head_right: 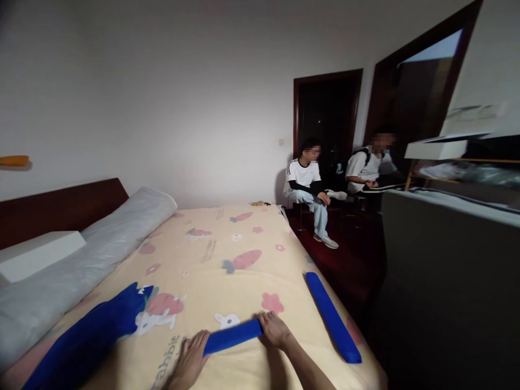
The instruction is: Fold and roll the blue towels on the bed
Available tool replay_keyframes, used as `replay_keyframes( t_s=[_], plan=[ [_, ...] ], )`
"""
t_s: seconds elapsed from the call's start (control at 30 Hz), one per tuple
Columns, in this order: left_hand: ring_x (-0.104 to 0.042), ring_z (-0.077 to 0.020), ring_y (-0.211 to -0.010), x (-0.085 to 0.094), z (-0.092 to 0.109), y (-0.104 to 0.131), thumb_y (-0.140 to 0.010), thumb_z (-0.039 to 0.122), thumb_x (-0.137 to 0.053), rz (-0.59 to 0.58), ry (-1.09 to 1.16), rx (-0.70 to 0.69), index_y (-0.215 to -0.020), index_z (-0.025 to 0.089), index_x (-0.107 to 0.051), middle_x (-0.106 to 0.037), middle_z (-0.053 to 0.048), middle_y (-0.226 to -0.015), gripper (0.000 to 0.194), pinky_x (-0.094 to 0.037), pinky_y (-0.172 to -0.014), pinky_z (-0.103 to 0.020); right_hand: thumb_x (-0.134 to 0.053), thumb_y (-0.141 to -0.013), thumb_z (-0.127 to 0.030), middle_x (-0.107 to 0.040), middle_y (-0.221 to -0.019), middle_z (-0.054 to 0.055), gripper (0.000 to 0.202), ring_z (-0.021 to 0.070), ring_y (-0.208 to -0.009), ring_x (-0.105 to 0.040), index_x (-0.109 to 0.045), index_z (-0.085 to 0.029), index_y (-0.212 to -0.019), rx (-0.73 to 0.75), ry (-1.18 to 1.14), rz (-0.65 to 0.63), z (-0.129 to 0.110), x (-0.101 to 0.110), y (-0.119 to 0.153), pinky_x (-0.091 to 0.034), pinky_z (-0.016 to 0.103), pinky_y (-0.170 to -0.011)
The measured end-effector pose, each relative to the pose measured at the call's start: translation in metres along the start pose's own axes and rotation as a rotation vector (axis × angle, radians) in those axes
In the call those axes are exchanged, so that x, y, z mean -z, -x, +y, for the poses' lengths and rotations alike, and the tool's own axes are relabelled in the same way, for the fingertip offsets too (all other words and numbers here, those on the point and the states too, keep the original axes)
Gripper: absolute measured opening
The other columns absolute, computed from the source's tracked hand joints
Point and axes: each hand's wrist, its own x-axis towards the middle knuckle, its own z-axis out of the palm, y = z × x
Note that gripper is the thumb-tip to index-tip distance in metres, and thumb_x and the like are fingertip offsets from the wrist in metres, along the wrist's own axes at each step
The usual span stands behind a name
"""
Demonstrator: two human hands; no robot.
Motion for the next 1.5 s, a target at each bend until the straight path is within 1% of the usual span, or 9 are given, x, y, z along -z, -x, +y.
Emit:
replay_keyframes(
  t_s=[0.2,0.3,0.4,0.57,0.73,0.87,0.97,1.2,1.5],
  plan=[
    [-0.041,-0.0234,-0.139,0.004,0.015,0.009,-0.084,0.023,-0.047,0.059,0.192,0.063,-0.141,0.029,-0.046,-0.046,-0.005,-0.149,0.057,-0.025,-0.116,-0.05,-0.055,-0.08,-0.013,-0.07,-0.106,0.018,0.045,0.0278,-0.094,-0.068,-0.059,-0.014,-0.125,0.082,0.043,-0.131,-0.017,0.105,-0.01,-0.05,0.038,-0.083],
    [-0.051,-0.0237,-0.13,0.014,0.045,0.015,-0.081,0.031,-0.055,0.014,0.42,0.144,-0.137,0.027,-0.051,-0.055,-0.007,-0.143,0.057,-0.036,-0.111,-0.04,-0.061,-0.081,-0.019,-0.072,-0.098,0.006,0.035,0.0215,-0.087,-0.068,-0.066,-0.026,-0.115,0.171,0.015,-0.181,-0.029,0.163,-0.014,-0.049,0.03,-0.075],
    [-0.058,-0.0251,-0.121,0.02,0.085,0.019,-0.072,0.036,-0.067,-0.019,0.667,0.208,-0.132,0.024,-0.057,-0.066,-0.009,-0.129,0.062,-0.042,-0.104,-0.032,-0.066,-0.08,-0.023,-0.071,-0.101,0.003,0.033,0.0205,-0.092,-0.067,-0.068,-0.028,-0.113,0.244,-0.008,-0.18,-0.047,0.213,-0.012,-0.047,0.027,-0.078],
    [-0.059,-0.0249,-0.118,0.018,0.143,0.021,-0.069,0.027,-0.068,0.009,0.883,0.255,-0.123,0.016,-0.063,-0.069,-0.011,-0.121,0.055,-0.042,-0.102,-0.029,-0.068,-0.079,-0.022,-0.07,-0.105,0.005,0.034,0.0206,-0.09,-0.066,-0.07,-0.027,-0.112,0.348,-0.025,-0.139,-0.08,0.27,0.011,-0.046,0.027,-0.077],
    [-0.053,-0.0275,-0.126,-0.001,0.166,0.024,-0.068,0.022,-0.068,-0.061,0.795,0.285,-0.126,0.013,-0.062,-0.066,-0.014,-0.126,0.059,-0.038,-0.107,-0.031,-0.067,-0.079,-0.02,-0.07,-0.108,0.005,0.033,0.0202,-0.092,-0.066,-0.069,-0.026,-0.112,0.362,-0.08,-0.113,-0.093,0.266,0.033,-0.045,0.026,-0.08],
    [-0.04,-0.0309,-0.138,-0.023,0.166,0.028,-0.069,0.022,-0.067,-0.079,0.703,0.236,-0.133,0.012,-0.057,-0.054,-0.014,-0.142,0.065,-0.03,-0.116,-0.036,-0.064,-0.081,-0.021,-0.069,-0.105,0.004,0.029,0.0198,-0.089,-0.066,-0.068,-0.026,-0.109,0.315,-0.066,-0.139,-0.09,0.242,0.039,-0.045,0.027,-0.078],
    [-0.039,-0.0297,-0.139,-0.03,0.164,0.033,-0.075,0.026,-0.062,-0.065,0.647,0.158,-0.141,0.018,-0.049,-0.049,-0.009,-0.148,0.068,-0.03,-0.117,-0.039,-0.061,-0.083,-0.022,-0.069,-0.106,0.004,0.028,0.0188,-0.089,-0.066,-0.068,-0.026,-0.109,0.302,-0.069,-0.134,-0.081,0.247,0.041,-0.045,0.027,-0.079],
    [-0.028,-0.0254,-0.145,-0.014,0.163,0.046,-0.072,0.025,-0.061,0.002,0.615,-0.044,-0.15,0.022,-0.029,-0.032,-0.005,-0.157,0.084,-0.025,-0.12,-0.047,-0.062,-0.08,-0.021,-0.069,-0.104,0.005,0.028,0.0214,-0.094,-0.065,-0.069,-0.023,-0.107,0.11,-0.053,-0.109,-0.028,0.294,0.05,-0.045,0.028,-0.08],
    [-0.03,-0.0255,-0.144,-0.02,0.161,0.048,-0.072,0.016,-0.059,0.059,0.567,-0.141,-0.144,0.028,-0.04,-0.034,-0.005,-0.156,0.076,-0.025,-0.118,-0.055,-0.068,-0.073,-0.016,-0.073,-0.096,0.004,0.026,0.0216,-0.089,-0.067,-0.072,-0.024,-0.097,-0.178,0.142,-0.114,0.049,0.263,0.042,-0.044,0.025,-0.07]
  ],
)
